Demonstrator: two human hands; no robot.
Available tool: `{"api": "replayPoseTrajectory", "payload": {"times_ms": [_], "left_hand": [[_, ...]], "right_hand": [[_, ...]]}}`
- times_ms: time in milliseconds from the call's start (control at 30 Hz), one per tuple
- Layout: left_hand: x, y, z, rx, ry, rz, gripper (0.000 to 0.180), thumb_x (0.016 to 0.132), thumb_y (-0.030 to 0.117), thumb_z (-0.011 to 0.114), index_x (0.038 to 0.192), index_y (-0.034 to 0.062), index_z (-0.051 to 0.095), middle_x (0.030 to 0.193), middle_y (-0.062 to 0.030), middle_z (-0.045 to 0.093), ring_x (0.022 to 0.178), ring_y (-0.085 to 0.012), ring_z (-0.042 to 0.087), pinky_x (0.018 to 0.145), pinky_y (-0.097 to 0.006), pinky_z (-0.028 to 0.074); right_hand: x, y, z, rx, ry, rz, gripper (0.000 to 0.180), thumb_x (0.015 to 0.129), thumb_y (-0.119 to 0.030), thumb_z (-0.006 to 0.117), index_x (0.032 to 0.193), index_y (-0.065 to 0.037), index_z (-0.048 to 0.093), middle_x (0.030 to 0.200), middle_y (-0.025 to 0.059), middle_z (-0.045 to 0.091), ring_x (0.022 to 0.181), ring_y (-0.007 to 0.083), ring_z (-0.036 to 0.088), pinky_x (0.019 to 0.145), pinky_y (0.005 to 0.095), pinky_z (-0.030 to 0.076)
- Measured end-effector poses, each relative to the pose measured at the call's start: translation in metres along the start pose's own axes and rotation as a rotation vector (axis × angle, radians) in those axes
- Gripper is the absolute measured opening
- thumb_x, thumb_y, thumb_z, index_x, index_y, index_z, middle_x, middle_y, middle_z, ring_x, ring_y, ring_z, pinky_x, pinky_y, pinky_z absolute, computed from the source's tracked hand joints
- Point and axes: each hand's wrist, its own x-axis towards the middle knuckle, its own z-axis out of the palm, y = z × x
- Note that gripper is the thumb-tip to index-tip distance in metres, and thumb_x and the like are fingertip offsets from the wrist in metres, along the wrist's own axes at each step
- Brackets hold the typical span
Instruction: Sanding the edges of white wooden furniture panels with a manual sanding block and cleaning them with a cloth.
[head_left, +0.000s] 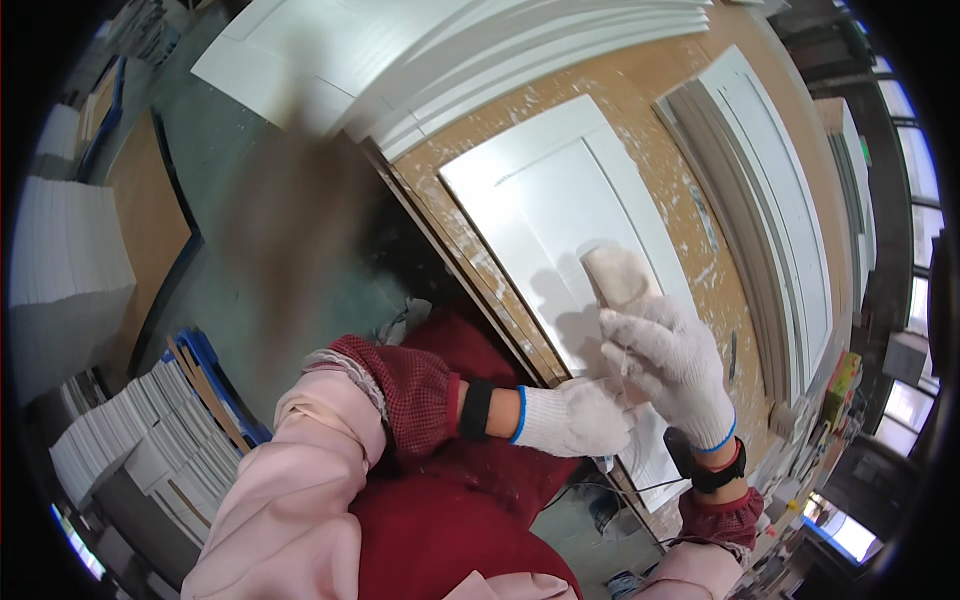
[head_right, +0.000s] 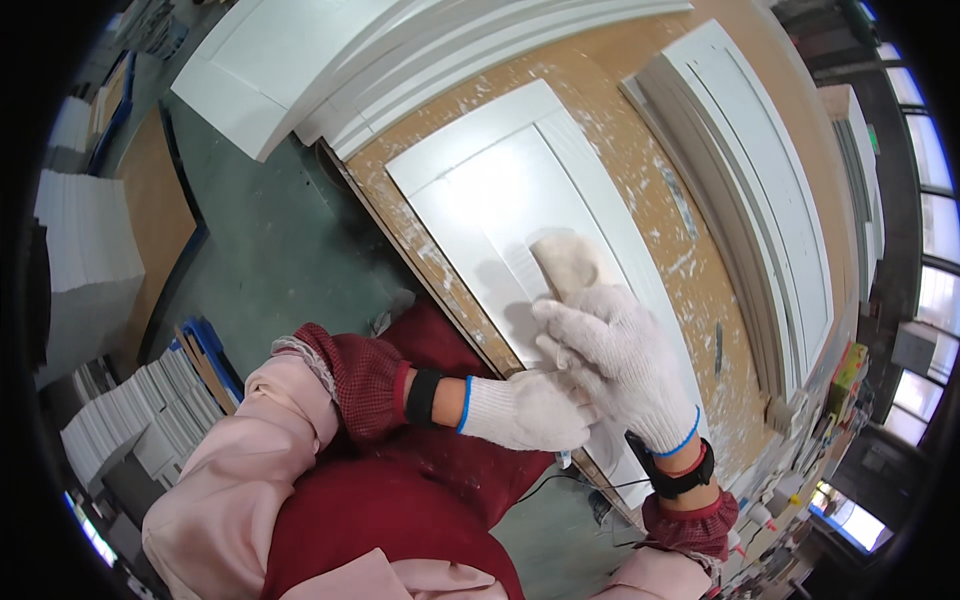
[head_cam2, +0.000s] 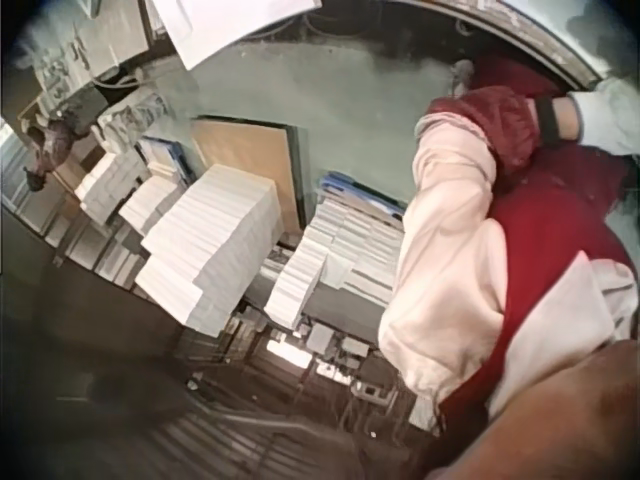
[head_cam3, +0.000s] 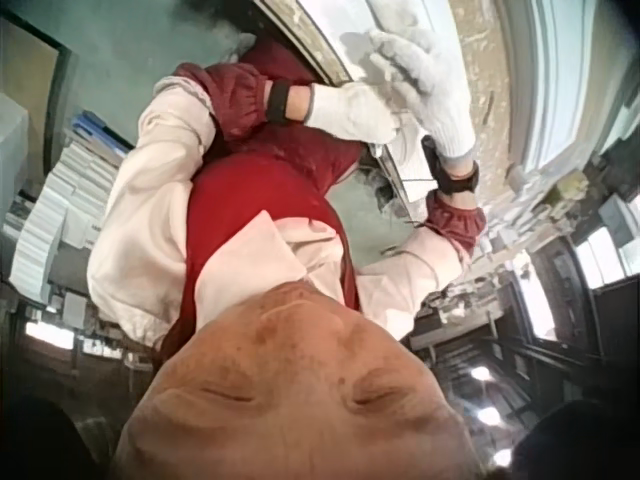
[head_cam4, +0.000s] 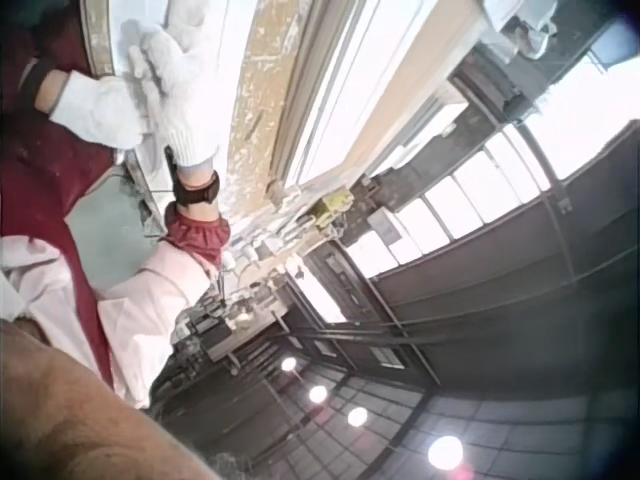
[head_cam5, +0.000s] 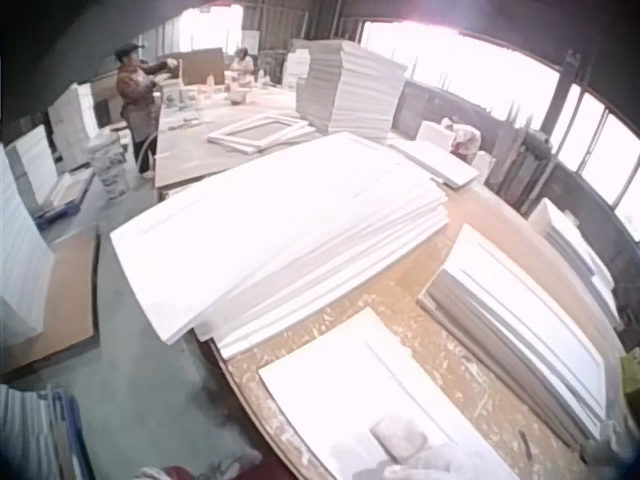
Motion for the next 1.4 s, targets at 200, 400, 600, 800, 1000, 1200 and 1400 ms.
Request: {"api": "replayPoseTrajectory", "payload": {"times_ms": [200, 400, 600, 800, 1000, 1200, 1400], "left_hand": [[0.007, -0.006, -0.013, -0.063, -0.003, -0.197, 0.024, 0.075, 0.018, 0.063, 0.090, -0.0008, 0.065, 0.091, -0.0090, 0.066, 0.085, -0.0249, 0.067, 0.072, -0.039, 0.056], [0.005, -0.021, -0.024, 0.000, -0.081, -0.057, 0.022, 0.075, 0.017, 0.063, 0.088, -0.0004, 0.065, 0.079, -0.0081, 0.064, 0.076, -0.0243, 0.067, 0.063, -0.034, 0.055], [0.000, -0.015, -0.007, -0.172, 0.024, -0.165, 0.017, 0.068, 0.022, 0.066, 0.071, 0.0061, 0.069, 0.084, -0.0103, 0.065, 0.083, -0.0292, 0.060, 0.081, -0.035, 0.047], [-0.004, -0.017, 0.001, -0.058, -0.014, -0.001, 0.013, 0.073, 0.022, 0.063, 0.073, 0.0096, 0.066, 0.088, -0.0086, 0.062, 0.098, -0.0274, 0.056, 0.088, -0.040, 0.045], [-0.002, -0.024, 0.016, -0.376, 0.169, -0.127, 0.016, 0.073, 0.018, 0.065, 0.080, 0.0051, 0.060, 0.080, -0.0103, 0.060, 0.083, -0.0303, 0.060, 0.076, -0.040, 0.051], [0.000, -0.014, 0.019, -0.243, -0.075, -0.137, 0.021, 0.075, 0.018, 0.061, 0.089, 0.0036, 0.065, 0.089, -0.0119, 0.063, 0.087, -0.0294, 0.062, 0.082, -0.040, 0.051], [-0.009, -0.019, 0.037, 0.202, 0.243, 0.031, 0.018, 0.076, 0.017, 0.060, 0.087, 0.0039, 0.066, 0.088, -0.0135, 0.062, 0.089, -0.0311, 0.059, 0.078, -0.040, 0.052]], "right_hand": [[0.077, 0.009, 0.030, -0.086, -0.146, -0.179, 0.028, 0.081, -0.007, 0.066, 0.108, -0.012, 0.066, 0.094, 0.0078, 0.063, 0.085, 0.0309, 0.060, 0.072, 0.0400, 0.051], [0.108, 0.008, 0.048, -0.134, -0.255, -0.207, 0.023, 0.082, -0.013, 0.062, 0.105, -0.013, 0.066, 0.099, 0.0062, 0.064, 0.089, 0.0294, 0.060, 0.076, 0.0394, 0.052], [0.141, 0.003, 0.063, -0.122, -0.184, -0.262, 0.042, 0.070, -0.004, 0.072, 0.111, -0.009, 0.063, 0.095, 0.0080, 0.062, 0.085, 0.0311, 0.059, 0.078, 0.0409, 0.049], [0.163, -0.003, 0.069, -0.206, -0.146, -0.214, 0.042, 0.072, -0.003, 0.072, 0.112, -0.009, 0.063, 0.099, 0.0094, 0.062, 0.090, 0.0319, 0.059, 0.079, 0.0404, 0.048], [0.176, -0.014, 0.076, -0.334, -0.143, -0.146, 0.033, 0.077, -0.008, 0.070, 0.110, -0.009, 0.063, 0.100, 0.0095, 0.062, 0.091, 0.0311, 0.059, 0.079, 0.0406, 0.048], [0.154, -0.008, 0.068, -0.268, -0.156, -0.237, 0.027, 0.081, -0.010, 0.060, 0.107, -0.008, 0.063, 0.097, 0.0102, 0.062, 0.090, 0.0315, 0.060, 0.077, 0.0404, 0.051], [0.180, -0.013, 0.078, -0.300, -0.119, -0.159, 0.028, 0.081, -0.011, 0.061, 0.108, -0.007, 0.063, 0.099, 0.0116, 0.062, 0.090, 0.0308, 0.060, 0.076, 0.0406, 0.051]]}}
